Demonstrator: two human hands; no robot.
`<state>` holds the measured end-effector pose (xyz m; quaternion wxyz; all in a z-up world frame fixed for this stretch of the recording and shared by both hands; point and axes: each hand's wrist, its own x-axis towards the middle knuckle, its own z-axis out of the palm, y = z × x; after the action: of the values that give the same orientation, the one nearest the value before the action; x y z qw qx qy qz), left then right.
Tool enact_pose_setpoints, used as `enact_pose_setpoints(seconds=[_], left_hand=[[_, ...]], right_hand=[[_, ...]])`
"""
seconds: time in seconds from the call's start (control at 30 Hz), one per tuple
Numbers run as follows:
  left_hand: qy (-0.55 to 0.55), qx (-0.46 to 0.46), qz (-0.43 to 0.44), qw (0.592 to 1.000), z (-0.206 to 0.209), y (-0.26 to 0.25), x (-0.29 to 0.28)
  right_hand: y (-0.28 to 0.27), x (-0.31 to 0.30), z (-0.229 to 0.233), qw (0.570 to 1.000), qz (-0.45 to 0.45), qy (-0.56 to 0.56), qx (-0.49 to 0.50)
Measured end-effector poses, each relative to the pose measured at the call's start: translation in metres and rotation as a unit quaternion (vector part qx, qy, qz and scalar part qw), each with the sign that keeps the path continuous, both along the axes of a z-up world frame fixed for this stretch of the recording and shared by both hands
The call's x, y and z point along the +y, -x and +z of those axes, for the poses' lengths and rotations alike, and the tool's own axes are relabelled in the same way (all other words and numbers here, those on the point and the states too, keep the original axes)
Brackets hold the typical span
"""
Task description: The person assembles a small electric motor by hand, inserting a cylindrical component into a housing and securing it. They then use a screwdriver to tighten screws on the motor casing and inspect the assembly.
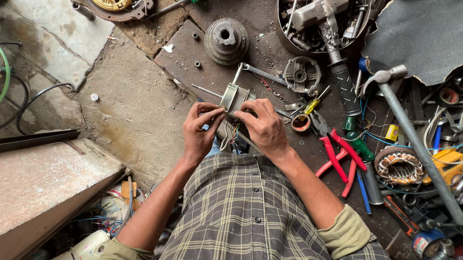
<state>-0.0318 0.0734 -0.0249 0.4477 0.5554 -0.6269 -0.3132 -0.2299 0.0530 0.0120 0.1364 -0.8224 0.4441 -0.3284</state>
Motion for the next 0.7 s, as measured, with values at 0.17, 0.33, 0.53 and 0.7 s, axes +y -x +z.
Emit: enact_pose_setpoints(seconds=[0.17, 0.33, 0.53, 0.7], left_hand=[[0.037, -0.064, -0.022, 0.997, 0.006, -0.004, -0.01], [0.095, -0.132, -0.075, 0.984, 0.011, -0.017, -0.023], [0.157, -0.222, -0.152, 0.95, 0.009, -0.032, -0.04], [0.211, -0.277, -0.208, 0.914, -0.005, -0.042, -0.051]], right_hand=[[0.001, -0.001, -0.001, 1.0, -0.002, -0.006, -0.002], [0.0, 0.0, -0.002, 1.0, 0.005, -0.006, -0.005], [-0.001, -0.002, -0.003, 1.0, -0.003, 0.009, 0.015], [-0.002, -0.003, -0.004, 1.0, -0.014, 0.004, 0.011]])
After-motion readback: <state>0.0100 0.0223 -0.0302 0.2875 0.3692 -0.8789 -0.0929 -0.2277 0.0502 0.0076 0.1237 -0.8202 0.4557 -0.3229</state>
